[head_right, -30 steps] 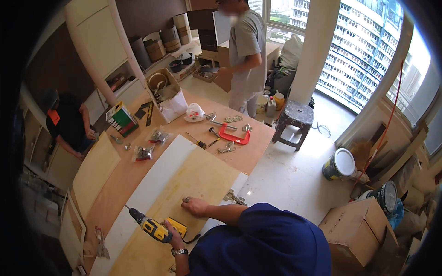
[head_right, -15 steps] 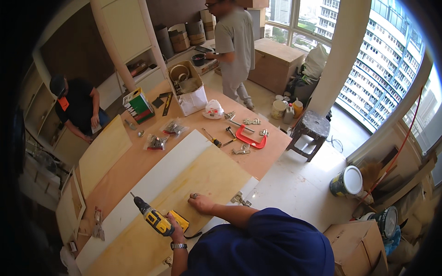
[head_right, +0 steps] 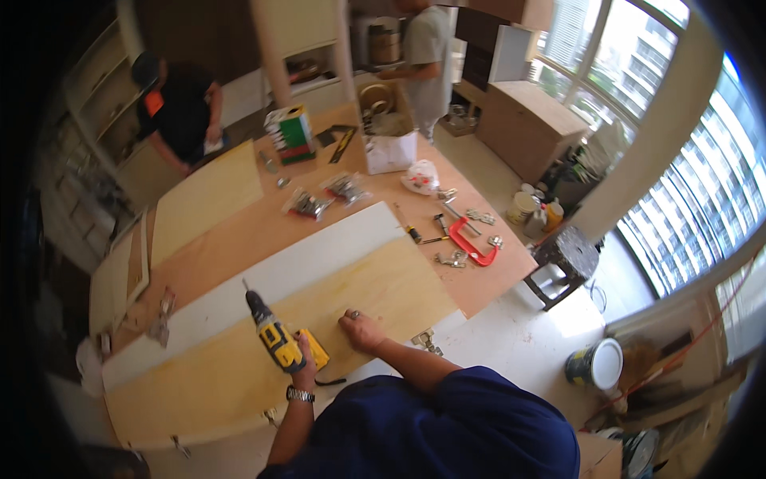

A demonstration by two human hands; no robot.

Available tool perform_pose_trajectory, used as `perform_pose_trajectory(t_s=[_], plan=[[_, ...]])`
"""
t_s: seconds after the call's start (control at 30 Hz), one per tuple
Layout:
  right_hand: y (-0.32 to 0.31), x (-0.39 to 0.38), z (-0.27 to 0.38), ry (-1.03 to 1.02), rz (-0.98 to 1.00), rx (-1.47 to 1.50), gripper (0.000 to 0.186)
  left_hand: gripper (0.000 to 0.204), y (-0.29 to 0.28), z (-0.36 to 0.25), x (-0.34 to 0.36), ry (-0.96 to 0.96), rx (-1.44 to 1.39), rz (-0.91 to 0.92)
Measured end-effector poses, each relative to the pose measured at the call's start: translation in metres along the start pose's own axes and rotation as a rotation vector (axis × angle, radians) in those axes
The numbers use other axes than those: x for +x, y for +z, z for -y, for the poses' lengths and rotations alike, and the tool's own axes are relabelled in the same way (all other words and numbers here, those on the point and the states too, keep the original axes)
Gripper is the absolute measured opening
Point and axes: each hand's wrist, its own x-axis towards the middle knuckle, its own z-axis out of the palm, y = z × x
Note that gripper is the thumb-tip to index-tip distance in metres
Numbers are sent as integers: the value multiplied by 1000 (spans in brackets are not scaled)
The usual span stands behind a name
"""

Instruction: The person installs hinges on a wooden panel using a power drill and a screwdriver, first drilling pilot holes and then tightening the screws into the hinge plates.

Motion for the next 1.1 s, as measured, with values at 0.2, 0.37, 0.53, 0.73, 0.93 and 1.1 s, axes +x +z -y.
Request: perform_pose_trajectory(t_s=[0.2, 0.37, 0.53, 0.73, 0.93, 1.1], plan=[[12, -1, -16, -39, -101, -124, 11, 12, 4, 15, 0, -58, -51, 40], [8, 7, 11, -68, -121, -126, 8, 34, 2, 37, -5, -65, -178, -52], [1, 7, 15, -102, -183, -129, 10, 18, -4, 24, 0, -28, -208, -15], [7, 6, 6, -102, -139, -205, 9, 52, -8, 16, 0, -48, -162, 74], [6, 4, 17, -1, -174, -155, 8, 31, -16, 11, 3, -25, -203, 50], [7, 3, 14, 22, -190, -157, 9, 58, -36, -6, -2, -103, -224, 196]])
